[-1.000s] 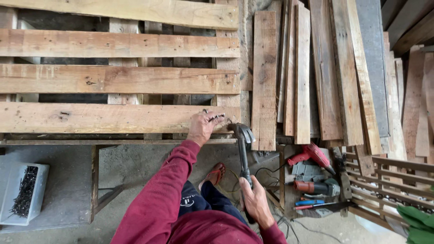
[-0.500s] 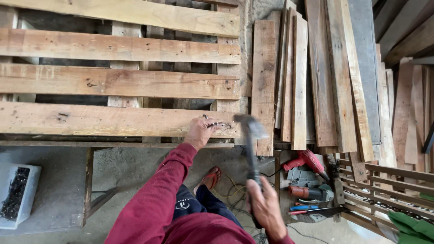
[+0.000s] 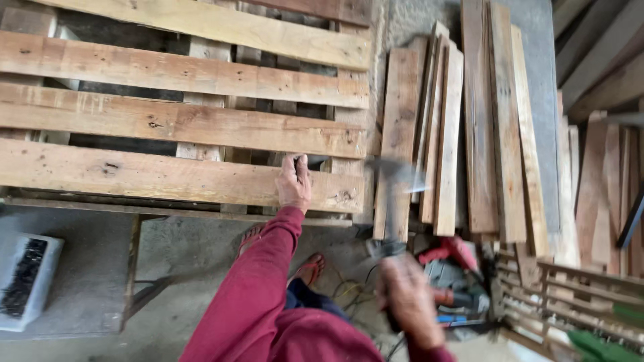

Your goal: The person hammers nails into wooden planks to assemble a wooden pallet. They repeatedly pick up nails from a container and drive them into the wood using a hammer.

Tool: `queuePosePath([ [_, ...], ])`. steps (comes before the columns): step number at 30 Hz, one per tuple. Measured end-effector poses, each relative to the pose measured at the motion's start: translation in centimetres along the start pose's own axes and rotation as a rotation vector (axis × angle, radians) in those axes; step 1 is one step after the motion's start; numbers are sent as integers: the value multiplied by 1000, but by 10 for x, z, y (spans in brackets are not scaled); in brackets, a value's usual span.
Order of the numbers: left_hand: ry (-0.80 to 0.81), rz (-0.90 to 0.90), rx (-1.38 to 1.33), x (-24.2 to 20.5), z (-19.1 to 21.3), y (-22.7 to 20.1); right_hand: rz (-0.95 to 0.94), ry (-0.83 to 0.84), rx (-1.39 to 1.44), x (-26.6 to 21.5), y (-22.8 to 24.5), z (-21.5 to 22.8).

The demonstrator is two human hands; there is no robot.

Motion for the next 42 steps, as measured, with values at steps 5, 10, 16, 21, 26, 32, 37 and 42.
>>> queuePosePath([
  [5, -63, -244, 13, -2, 8, -7, 896, -198, 721, -26, 68, 69],
  [10, -20, -84, -35, 5, 7, 4, 79, -70, 116, -3, 23, -56],
  [16, 20, -80, -100, 5, 3, 5, 182, -206, 433, -34, 22, -13],
  [21, 95, 28, -80, 7, 9, 29, 617, -441, 651, -33, 49, -16],
  [26, 80, 13, -160, 11, -3, 36, -480, -97, 482, -13, -33, -145],
  [32, 218, 131, -306, 19, -5, 36, -181, -394, 746, -20, -67, -171],
  [37, 184, 806, -822, 14, 38, 25, -423, -109, 423, 25, -26, -165],
  [42, 56, 756, -1086, 16, 142, -12, -46, 90, 306, 52, 49, -155],
])
Point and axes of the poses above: each hand's wrist, its own x-axis towards the middle knuckle, its own z-axis out of the back of the hand, y = z × x, the point moved 5 cm from there along x, towards the middle knuckle, and after that the axes turned 8 degrees about -x, right-handed, at the moved point
